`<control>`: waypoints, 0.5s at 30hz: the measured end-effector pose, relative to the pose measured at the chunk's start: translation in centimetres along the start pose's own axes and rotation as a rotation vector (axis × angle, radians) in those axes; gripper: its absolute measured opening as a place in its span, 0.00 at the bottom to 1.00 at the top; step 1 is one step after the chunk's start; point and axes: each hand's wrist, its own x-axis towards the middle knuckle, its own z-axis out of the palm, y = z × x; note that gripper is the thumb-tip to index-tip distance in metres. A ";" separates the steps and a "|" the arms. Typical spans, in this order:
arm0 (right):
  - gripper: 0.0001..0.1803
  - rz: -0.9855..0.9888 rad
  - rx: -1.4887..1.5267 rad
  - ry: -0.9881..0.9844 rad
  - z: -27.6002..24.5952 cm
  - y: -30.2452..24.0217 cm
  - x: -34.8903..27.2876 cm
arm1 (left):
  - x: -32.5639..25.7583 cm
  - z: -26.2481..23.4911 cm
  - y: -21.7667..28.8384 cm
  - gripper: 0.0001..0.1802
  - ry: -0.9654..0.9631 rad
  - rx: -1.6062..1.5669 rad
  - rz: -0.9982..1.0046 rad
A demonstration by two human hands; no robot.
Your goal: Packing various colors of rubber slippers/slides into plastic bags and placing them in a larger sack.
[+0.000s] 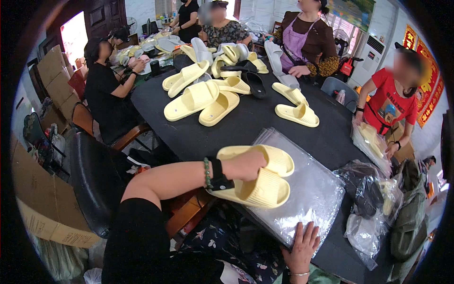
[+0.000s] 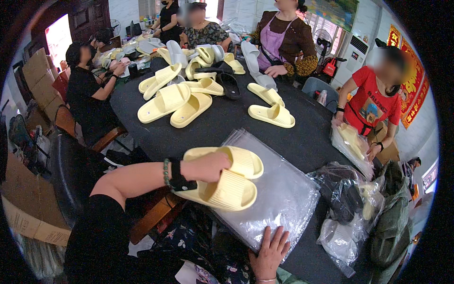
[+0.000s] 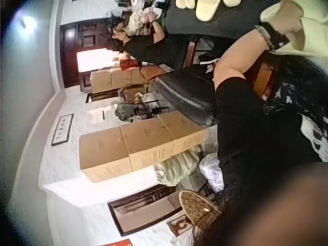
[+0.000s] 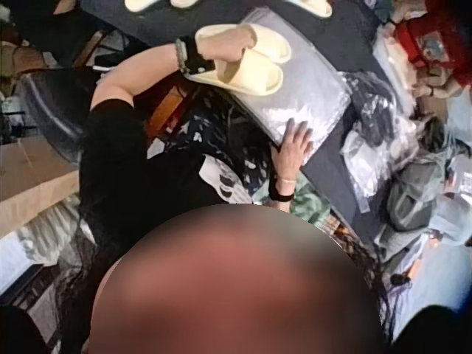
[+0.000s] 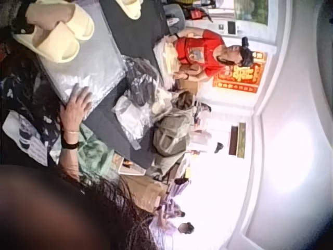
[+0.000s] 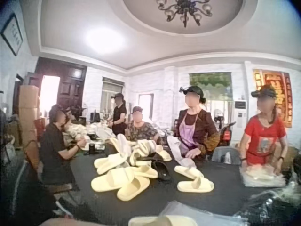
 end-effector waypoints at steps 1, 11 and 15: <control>0.61 -0.002 0.009 0.005 -0.2 -0.3 0.0 | -0.4 -1.3 -1.6 0.05 0.042 0.072 0.030; 0.58 -0.028 -0.021 0.008 -1.6 -0.1 -0.2 | -3.1 -27.3 -14.6 0.14 0.582 0.512 -0.323; 0.58 0.010 -0.065 -0.010 -2.0 -0.7 -0.1 | -3.1 -29.3 -21.7 0.15 0.916 0.612 -0.367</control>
